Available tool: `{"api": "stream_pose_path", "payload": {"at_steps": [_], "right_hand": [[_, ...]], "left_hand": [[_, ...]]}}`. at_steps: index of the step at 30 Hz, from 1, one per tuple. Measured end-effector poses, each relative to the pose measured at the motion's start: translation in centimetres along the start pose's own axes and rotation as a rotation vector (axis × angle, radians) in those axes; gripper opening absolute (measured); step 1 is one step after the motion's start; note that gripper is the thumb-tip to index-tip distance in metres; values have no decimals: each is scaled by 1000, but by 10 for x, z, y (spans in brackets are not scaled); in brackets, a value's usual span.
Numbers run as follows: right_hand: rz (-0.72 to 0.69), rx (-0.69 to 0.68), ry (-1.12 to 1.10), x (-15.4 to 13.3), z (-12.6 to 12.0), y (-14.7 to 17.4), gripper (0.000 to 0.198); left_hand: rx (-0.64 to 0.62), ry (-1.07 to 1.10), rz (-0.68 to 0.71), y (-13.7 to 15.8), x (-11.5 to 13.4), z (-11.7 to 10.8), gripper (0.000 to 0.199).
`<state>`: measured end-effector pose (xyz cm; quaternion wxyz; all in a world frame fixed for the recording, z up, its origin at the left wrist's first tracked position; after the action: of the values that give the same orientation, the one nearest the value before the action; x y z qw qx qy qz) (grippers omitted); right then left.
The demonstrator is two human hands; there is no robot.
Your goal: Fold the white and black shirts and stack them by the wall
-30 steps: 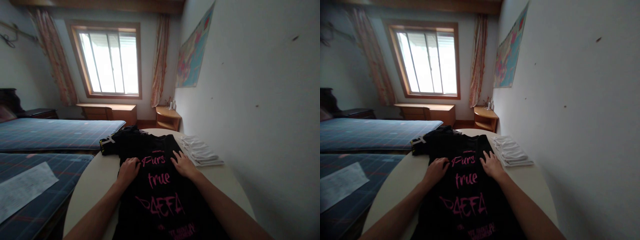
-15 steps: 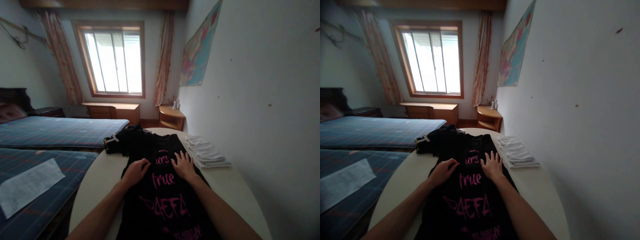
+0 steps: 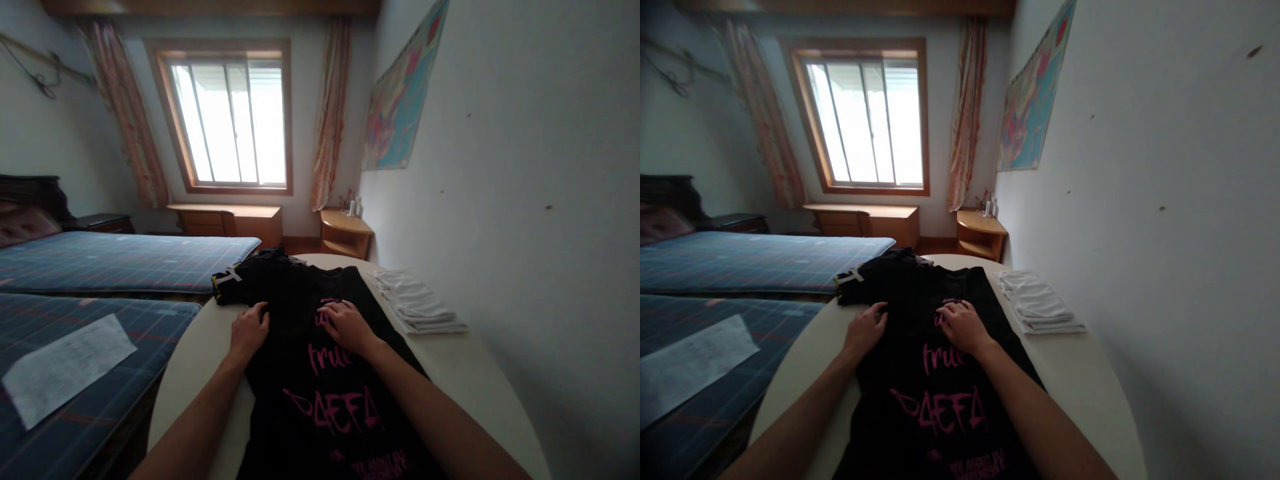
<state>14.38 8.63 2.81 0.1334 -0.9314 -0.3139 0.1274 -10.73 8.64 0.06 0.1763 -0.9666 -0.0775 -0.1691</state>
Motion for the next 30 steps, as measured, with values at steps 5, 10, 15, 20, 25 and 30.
{"api": "stream_pose_path", "payload": {"at_steps": [5, 10, 15, 20, 25, 30], "right_hand": [[-32, -93, -17, -28, 20, -23, 49], [-68, -41, -52, -39, 30, -30, 29], [-71, 81, -95, -39, 21, -23, 23], [3, 16, -128, -37, 26, -20, 35], [1, -7, -92, -40, 26, -26, 45], [94, -28, -55, -33, 23, -53, 50]], "left_hand": [[-7, -26, 9, 0, 1, 2, 36], [-16, 62, 68, -3, 2, 8, 33], [-23, 255, 133, -4, 8, 12, 35], [-36, 278, 106, -2, 8, 13, 35], [13, 302, 118, -1, 11, 10, 37], [99, 323, 198, 2, 18, 5, 40]]}}
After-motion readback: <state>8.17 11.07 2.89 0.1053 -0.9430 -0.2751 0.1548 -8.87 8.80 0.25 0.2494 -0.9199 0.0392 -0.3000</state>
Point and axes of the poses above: each hand's wrist, its own y-axis away from the middle knuckle, its own z-axis out of the palm, x = y × z, the point moved 7 cm from there along -y, towards the middle knuckle, and after that the axes turned 1 degree about z, right-handed, at the moved point
